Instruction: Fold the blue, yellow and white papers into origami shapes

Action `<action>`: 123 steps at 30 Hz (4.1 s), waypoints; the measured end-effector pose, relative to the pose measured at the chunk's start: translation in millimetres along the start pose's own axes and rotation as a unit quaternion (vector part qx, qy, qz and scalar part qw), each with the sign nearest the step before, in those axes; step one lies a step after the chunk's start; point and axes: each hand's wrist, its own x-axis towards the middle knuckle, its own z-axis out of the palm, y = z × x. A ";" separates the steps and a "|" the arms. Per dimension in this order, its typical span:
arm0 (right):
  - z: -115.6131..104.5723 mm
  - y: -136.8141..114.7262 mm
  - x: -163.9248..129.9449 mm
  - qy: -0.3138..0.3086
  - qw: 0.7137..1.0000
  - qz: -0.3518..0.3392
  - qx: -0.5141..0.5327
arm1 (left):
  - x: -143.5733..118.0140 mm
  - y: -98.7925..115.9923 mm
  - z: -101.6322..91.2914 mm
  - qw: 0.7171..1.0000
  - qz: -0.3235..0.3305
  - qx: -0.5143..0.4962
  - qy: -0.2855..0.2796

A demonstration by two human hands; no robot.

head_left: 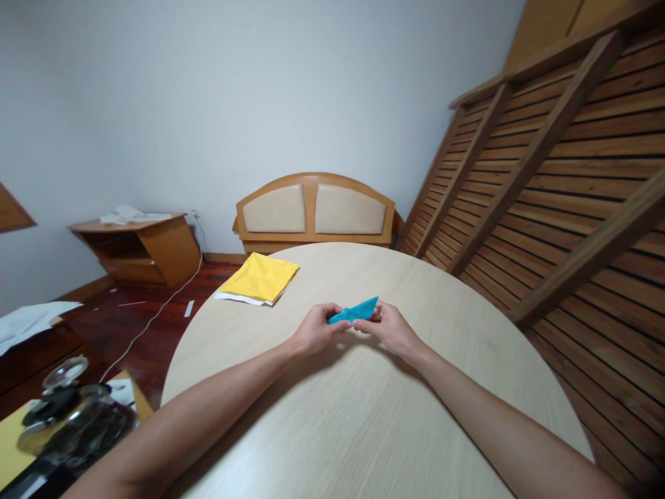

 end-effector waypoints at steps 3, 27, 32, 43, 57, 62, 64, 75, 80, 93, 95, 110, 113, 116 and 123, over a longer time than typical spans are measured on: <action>-2.3 -1.1 1.7 -0.001 1.000 0.008 0.001 | 2.1 0.9 -2.8 1.000 -0.010 -0.019 -0.011; -8.9 -2.1 -1.1 -0.027 0.989 -0.033 -0.143 | -3.3 -7.9 2.3 0.998 0.004 0.044 -0.035; -9.9 -5.6 -2.9 -0.045 0.987 -0.052 -0.142 | -8.5 -3.8 0.0 0.996 0.024 0.065 -0.060; -24.3 -16.0 -1.5 -0.054 0.989 -0.062 -0.125 | -4.8 -1.9 -5.1 0.984 0.038 0.161 -0.060; -39.0 -5.2 3.0 -0.025 0.981 -0.054 -0.183 | -3.6 3.4 -12.1 0.954 0.089 0.287 0.001; -39.4 -5.9 -1.4 -0.035 0.939 -0.115 -0.323 | -4.8 4.3 -14.6 0.928 0.109 0.357 0.000; -34.8 -7.4 -4.1 -0.038 0.911 -0.162 -0.377 | -6.6 3.6 -13.5 0.915 0.135 0.380 -0.010; -24.0 -17.9 -7.6 0.000 0.949 -0.153 -0.277 | -4.4 2.5 -8.5 0.966 0.086 0.242 0.016; -20.4 -20.8 -8.6 -0.008 0.967 -0.108 -0.232 | -4.0 4.0 -9.1 0.970 0.089 0.226 0.005; -11.9 -14.1 -7.1 -0.024 0.977 -0.107 -0.182 | -4.3 2.7 0.5 0.985 0.088 0.149 0.005; -9.5 -12.6 -5.9 -0.014 0.981 -0.099 -0.165 | -4.2 4.3 1.2 0.989 0.077 0.128 0.003; -3.1 -8.6 -2.1 0.017 0.995 -0.067 -0.072 | -6.4 4.4 10.6 0.991 0.059 0.116 0.012; -2.5 -7.6 -1.5 0.000 0.997 -0.058 -0.051 | -7.1 6.8 9.9 0.991 0.066 0.112 0.016; -3.2 -7.2 -0.9 -0.012 0.998 -0.048 -0.041 | -7.3 8.3 8.1 0.993 0.065 0.101 0.021; -4.1 -8.8 -1.5 -0.008 0.999 -0.024 -0.040 | -7.0 6.8 5.4 0.995 0.055 0.081 0.003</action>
